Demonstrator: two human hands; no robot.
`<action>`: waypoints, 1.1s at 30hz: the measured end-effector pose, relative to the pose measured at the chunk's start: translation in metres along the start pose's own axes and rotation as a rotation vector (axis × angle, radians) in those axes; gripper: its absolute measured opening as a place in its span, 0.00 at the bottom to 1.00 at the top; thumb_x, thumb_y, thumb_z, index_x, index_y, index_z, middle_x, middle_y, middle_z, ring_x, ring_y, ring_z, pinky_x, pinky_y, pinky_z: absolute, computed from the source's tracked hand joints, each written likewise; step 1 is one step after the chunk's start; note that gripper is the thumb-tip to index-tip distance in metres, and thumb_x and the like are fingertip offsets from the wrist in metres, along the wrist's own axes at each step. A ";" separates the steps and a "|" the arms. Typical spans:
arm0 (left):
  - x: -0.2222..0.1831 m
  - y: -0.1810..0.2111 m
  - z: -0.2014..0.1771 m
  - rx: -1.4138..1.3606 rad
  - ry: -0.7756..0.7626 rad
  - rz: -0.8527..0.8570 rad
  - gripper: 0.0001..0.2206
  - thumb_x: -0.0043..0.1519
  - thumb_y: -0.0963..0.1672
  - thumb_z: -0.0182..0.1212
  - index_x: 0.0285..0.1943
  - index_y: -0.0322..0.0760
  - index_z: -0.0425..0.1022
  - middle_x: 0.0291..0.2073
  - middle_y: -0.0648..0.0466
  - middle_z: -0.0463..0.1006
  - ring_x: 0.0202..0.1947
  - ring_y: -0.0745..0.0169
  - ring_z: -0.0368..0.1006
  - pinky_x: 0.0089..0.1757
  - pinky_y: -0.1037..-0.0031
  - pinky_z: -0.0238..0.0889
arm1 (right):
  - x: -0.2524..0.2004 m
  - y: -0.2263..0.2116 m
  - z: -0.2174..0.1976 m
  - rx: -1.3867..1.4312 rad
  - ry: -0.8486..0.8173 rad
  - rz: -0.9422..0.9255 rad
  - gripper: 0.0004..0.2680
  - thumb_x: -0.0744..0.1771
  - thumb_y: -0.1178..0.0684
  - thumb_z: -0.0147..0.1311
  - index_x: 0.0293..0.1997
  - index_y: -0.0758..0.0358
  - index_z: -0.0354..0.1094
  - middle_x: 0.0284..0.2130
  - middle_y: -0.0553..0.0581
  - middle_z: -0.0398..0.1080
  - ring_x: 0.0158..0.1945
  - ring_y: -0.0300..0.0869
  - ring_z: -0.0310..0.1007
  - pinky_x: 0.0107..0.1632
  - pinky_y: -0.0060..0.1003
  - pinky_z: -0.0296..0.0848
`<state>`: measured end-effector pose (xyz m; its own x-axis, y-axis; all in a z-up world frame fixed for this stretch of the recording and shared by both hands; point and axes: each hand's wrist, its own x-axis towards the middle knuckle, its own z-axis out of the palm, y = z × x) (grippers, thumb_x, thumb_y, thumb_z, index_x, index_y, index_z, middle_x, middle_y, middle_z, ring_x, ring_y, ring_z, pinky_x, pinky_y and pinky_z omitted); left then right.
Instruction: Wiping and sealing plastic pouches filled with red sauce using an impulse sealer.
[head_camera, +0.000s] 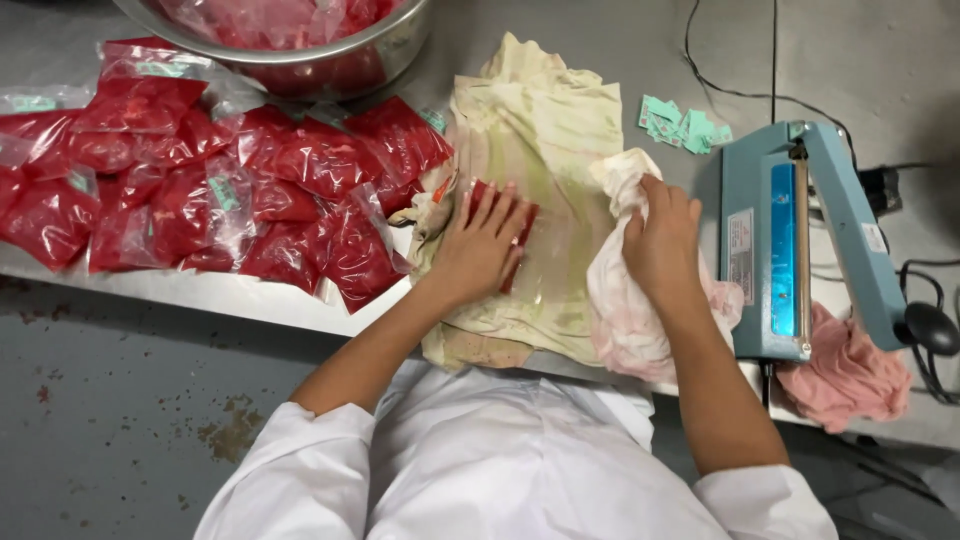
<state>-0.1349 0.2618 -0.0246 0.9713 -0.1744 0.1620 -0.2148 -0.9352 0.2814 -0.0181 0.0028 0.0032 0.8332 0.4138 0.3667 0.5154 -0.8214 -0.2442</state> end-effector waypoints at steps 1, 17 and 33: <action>-0.007 0.013 -0.008 -0.042 0.137 0.045 0.27 0.65 0.47 0.53 0.74 0.33 0.60 0.72 0.40 0.59 0.74 0.38 0.49 0.67 0.47 0.41 | -0.002 -0.031 -0.030 -0.055 0.066 -0.155 0.19 0.63 0.61 0.57 0.62 0.70 0.69 0.38 0.67 0.68 0.42 0.58 0.69 0.51 0.46 0.62; -0.078 0.054 0.018 0.149 0.333 0.111 0.19 0.54 0.40 0.60 0.56 0.31 0.78 0.50 0.43 0.75 0.55 0.36 0.65 0.47 0.49 0.57 | -0.008 -0.080 0.043 -0.352 -0.174 -0.262 0.19 0.65 0.52 0.50 0.65 0.55 0.69 0.64 0.60 0.66 0.57 0.59 0.67 0.47 0.55 0.65; -0.088 0.057 0.000 -0.037 0.335 0.047 0.17 0.59 0.40 0.53 0.57 0.40 0.77 0.50 0.50 0.76 0.55 0.43 0.67 0.48 0.58 0.59 | -0.058 -0.090 0.002 -0.176 -0.389 -0.260 0.22 0.65 0.53 0.52 0.69 0.44 0.63 0.51 0.63 0.69 0.48 0.60 0.71 0.38 0.52 0.76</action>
<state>-0.2327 0.2233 -0.0232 0.8740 -0.1010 0.4754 -0.2685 -0.9157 0.2991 -0.1125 0.0534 0.0017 0.7119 0.7018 0.0257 0.7023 -0.7115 -0.0221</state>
